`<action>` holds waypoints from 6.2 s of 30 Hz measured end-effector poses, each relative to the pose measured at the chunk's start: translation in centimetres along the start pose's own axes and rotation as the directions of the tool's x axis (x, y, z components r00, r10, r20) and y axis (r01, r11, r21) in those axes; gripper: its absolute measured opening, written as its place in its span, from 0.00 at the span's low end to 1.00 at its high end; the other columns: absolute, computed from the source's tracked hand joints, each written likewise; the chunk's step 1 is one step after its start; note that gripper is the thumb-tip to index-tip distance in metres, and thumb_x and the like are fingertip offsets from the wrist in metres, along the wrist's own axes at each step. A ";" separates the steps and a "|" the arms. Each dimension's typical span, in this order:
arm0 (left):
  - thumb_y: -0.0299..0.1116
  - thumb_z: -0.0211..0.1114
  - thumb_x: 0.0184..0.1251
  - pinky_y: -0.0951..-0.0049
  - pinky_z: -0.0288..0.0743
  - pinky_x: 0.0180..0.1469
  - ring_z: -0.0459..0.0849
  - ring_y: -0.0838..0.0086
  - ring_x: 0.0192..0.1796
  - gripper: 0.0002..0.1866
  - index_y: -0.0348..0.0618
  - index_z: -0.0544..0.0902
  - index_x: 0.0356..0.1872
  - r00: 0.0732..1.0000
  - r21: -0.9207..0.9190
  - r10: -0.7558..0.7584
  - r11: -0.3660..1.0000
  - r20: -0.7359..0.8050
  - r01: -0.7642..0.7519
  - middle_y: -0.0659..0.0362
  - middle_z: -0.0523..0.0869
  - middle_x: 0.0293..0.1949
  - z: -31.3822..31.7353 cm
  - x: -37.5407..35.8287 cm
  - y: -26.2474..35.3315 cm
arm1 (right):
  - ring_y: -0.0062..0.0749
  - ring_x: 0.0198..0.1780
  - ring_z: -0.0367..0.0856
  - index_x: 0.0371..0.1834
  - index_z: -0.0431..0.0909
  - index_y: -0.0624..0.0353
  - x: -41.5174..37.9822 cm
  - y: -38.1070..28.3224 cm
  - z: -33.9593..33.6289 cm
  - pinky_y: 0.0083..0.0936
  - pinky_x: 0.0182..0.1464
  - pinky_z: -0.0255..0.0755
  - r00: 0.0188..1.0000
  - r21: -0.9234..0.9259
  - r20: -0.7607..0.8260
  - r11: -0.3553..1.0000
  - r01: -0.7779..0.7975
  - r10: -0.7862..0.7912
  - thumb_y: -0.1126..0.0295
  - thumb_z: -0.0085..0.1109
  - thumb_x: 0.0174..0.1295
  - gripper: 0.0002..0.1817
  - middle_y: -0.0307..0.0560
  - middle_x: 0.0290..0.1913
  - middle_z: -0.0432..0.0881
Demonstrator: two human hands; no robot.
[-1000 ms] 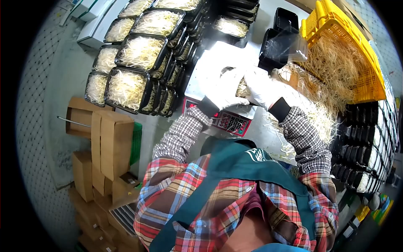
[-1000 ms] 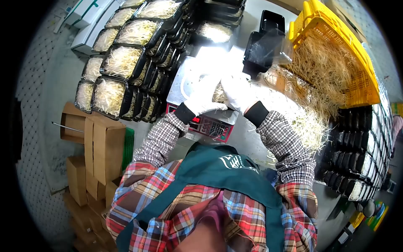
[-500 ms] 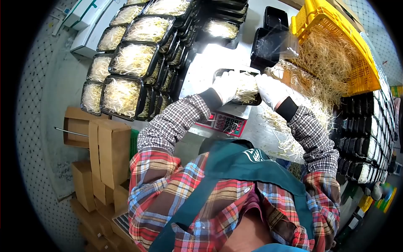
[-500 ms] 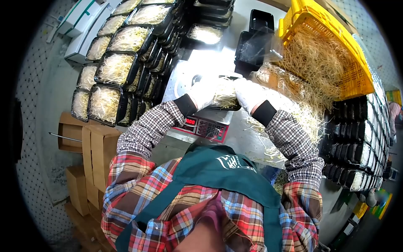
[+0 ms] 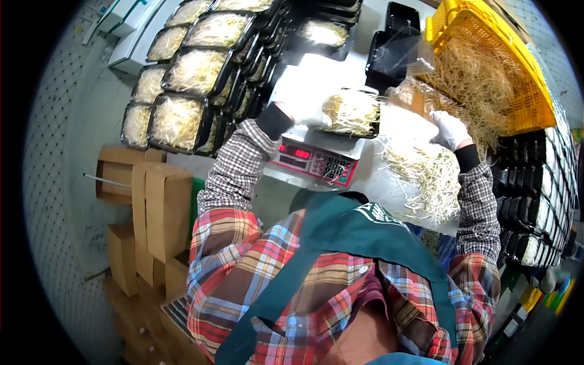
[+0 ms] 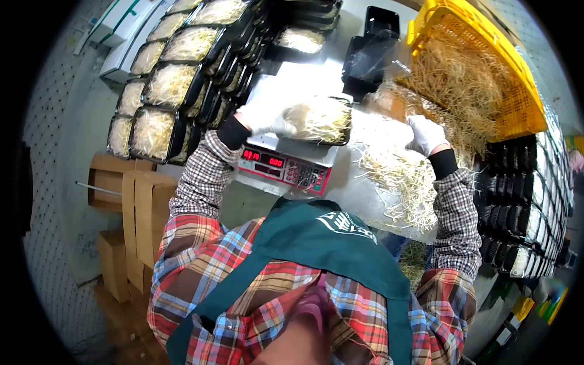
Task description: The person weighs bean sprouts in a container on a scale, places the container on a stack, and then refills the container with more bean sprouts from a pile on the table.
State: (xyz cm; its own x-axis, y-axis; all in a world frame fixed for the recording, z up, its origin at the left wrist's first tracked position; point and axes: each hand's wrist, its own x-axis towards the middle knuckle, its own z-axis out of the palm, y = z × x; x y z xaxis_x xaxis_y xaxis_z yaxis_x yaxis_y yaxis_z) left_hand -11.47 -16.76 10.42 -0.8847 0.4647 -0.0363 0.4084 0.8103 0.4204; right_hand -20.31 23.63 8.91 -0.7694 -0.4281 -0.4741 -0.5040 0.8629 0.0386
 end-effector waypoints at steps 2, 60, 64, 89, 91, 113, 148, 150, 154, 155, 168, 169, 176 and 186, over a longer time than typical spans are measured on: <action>0.40 0.76 0.56 0.61 0.71 0.66 0.77 0.59 0.62 0.37 0.47 0.73 0.69 0.995 -0.177 0.009 0.984 -0.104 -0.028 0.50 0.80 0.60 -1.4 -1.1 -1.1 | 0.52 0.67 0.74 0.71 0.68 0.56 0.4 -1.5 0.4 0.41 0.67 0.70 0.960 0.194 -0.264 0.969 0.153 -0.099 0.51 0.77 0.50 0.45 0.54 0.70 0.72; 0.41 0.61 0.70 0.57 0.68 0.68 0.76 0.57 0.63 0.27 0.41 0.73 0.67 0.959 -0.184 0.124 0.967 -0.254 -0.174 0.49 0.80 0.59 10.2 2.2 -0.4 | 0.48 0.42 0.79 0.59 0.78 0.55 1.7 -14.3 1.7 0.41 0.45 0.74 0.764 0.168 -0.620 0.921 0.351 -0.178 0.63 0.62 0.64 0.21 0.55 0.43 0.81; 0.38 0.60 0.71 0.58 0.68 0.69 0.77 0.58 0.63 0.24 0.40 0.76 0.65 0.967 -0.164 0.079 0.979 -0.243 -0.121 0.51 0.80 0.60 11.4 2.7 -0.8 | 0.41 0.34 0.78 0.48 0.85 0.52 2.5 -12.6 3.7 0.35 0.37 0.72 0.721 0.430 -0.692 0.778 0.457 -0.041 0.65 0.63 0.66 0.10 0.49 0.32 0.80; 0.51 0.74 0.59 0.55 0.70 0.67 0.76 0.54 0.64 0.40 0.48 0.68 0.70 0.991 -0.290 0.003 0.956 -0.136 -0.042 0.48 0.80 0.59 5.6 -0.5 0.9 | 0.44 0.55 0.81 0.61 0.79 0.55 4.1 -19.1 2.0 0.35 0.56 0.76 0.748 0.671 -0.659 0.386 0.634 -0.082 0.62 0.71 0.59 0.26 0.50 0.56 0.82; 0.38 0.72 0.64 0.61 0.73 0.67 0.78 0.58 0.62 0.34 0.42 0.68 0.68 0.973 -0.640 0.029 0.749 -0.228 -0.172 0.49 0.79 0.59 10.9 0.8 -2.6 | 0.40 0.51 0.82 0.59 0.81 0.56 5.7 -18.5 3.9 0.33 0.54 0.77 0.665 0.551 -0.739 0.472 0.688 -0.107 0.64 0.68 0.63 0.21 0.48 0.54 0.83; 0.48 0.58 0.74 0.59 0.71 0.65 0.78 0.61 0.63 0.27 0.44 0.74 0.67 0.979 -0.349 0.100 0.924 -0.180 -0.158 0.51 0.79 0.62 12.6 4.0 -1.4 | 0.38 0.49 0.82 0.53 0.85 0.53 3.6 -12.6 6.2 0.32 0.52 0.76 0.796 0.544 -0.605 0.740 0.396 0.019 0.60 0.65 0.66 0.16 0.47 0.45 0.84; 0.42 0.55 0.74 0.50 0.66 0.66 0.75 0.53 0.63 0.24 0.38 0.72 0.65 0.971 -0.059 -0.069 0.997 -0.228 0.057 0.46 0.78 0.61 10.3 1.5 0.7 | 0.52 0.52 0.81 0.58 0.78 0.64 6.0 -19.3 5.2 0.41 0.57 0.75 0.656 0.354 -0.755 0.827 0.437 -0.024 0.69 0.55 0.67 0.19 0.60 0.53 0.82; 0.42 0.52 0.75 0.46 0.61 0.68 0.71 0.55 0.68 0.27 0.40 0.68 0.70 0.972 -0.101 -0.068 0.994 -0.223 0.046 0.48 0.73 0.67 11.1 1.2 0.3 | 0.51 0.51 0.81 0.58 0.78 0.63 3.1 -18.3 2.4 0.40 0.57 0.75 0.701 0.277 -0.709 0.883 0.380 -0.079 0.68 0.55 0.67 0.18 0.59 0.51 0.82; 0.42 0.53 0.75 0.48 0.61 0.68 0.68 0.58 0.69 0.29 0.40 0.66 0.72 0.987 -0.055 0.025 0.998 -0.162 -0.034 0.50 0.71 0.69 13.5 1.9 -1.6 | 0.46 0.50 0.81 0.59 0.81 0.60 1.9 -16.8 0.9 0.36 0.58 0.74 0.888 0.411 -0.455 0.868 0.278 -0.069 0.69 0.56 0.68 0.17 0.56 0.49 0.83; 0.39 0.54 0.74 0.51 0.66 0.66 0.73 0.58 0.65 0.25 0.41 0.71 0.68 0.969 0.010 0.048 0.999 -0.242 -0.047 0.51 0.75 0.65 13.4 2.0 -1.4 | 0.44 0.49 0.80 0.58 0.82 0.58 2.4 -16.4 1.7 0.34 0.57 0.74 0.869 0.617 -0.495 0.702 0.356 -0.006 0.71 0.56 0.67 0.17 0.54 0.48 0.84; 0.29 0.59 0.72 0.62 0.79 0.55 0.84 0.64 0.51 0.17 0.37 0.77 0.59 0.906 -0.147 -0.020 0.988 -0.422 -0.046 0.52 0.85 0.52 6.1 0.5 0.6 | 0.40 0.46 0.86 0.52 0.86 0.55 -2.4 2.7 14.9 0.31 0.52 0.78 0.823 0.660 -0.475 0.745 0.097 0.313 0.72 0.63 0.64 0.14 0.50 0.43 0.88; 0.31 0.61 0.71 0.61 0.79 0.53 0.84 0.63 0.49 0.15 0.38 0.79 0.55 0.934 -0.212 -0.082 0.977 -0.349 0.006 0.52 0.85 0.49 6.5 2.5 -0.8 | 0.38 0.44 0.86 0.52 0.86 0.55 -2.9 3.2 15.6 0.29 0.50 0.78 0.806 0.675 -0.457 0.737 0.040 0.375 0.71 0.63 0.65 0.13 0.49 0.42 0.88; 0.48 0.64 0.67 0.57 0.79 0.51 0.85 0.56 0.48 0.19 0.40 0.86 0.39 0.934 -0.060 -0.156 0.988 -0.322 0.144 0.50 0.86 0.40 2.7 19.5 2.0 | 0.26 0.34 0.85 0.44 0.88 0.55 -2.7 -7.9 9.2 0.25 0.41 0.77 0.811 0.858 -0.312 0.514 0.016 0.496 0.62 0.62 0.69 0.11 0.41 0.31 0.88; 0.36 0.58 0.66 0.59 0.78 0.59 0.85 0.54 0.56 0.15 0.39 0.87 0.45 0.921 -0.108 -0.359 0.932 -0.152 0.346 0.44 0.84 0.51 6.1 27.7 3.1 | 0.30 0.39 0.86 0.49 0.87 0.55 -7.3 -5.6 14.6 0.25 0.45 0.79 0.759 0.854 -0.380 0.515 0.070 0.528 0.72 0.64 0.66 0.10 0.47 0.39 0.89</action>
State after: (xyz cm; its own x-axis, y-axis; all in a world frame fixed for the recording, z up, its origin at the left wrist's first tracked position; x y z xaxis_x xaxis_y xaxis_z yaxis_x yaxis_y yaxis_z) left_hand -33.37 0.76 5.21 -0.9955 0.0826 -0.0470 0.0503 0.8776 0.4768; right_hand -6.17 25.85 -0.68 -0.9996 0.0287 -0.0049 0.0223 0.6439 -0.7648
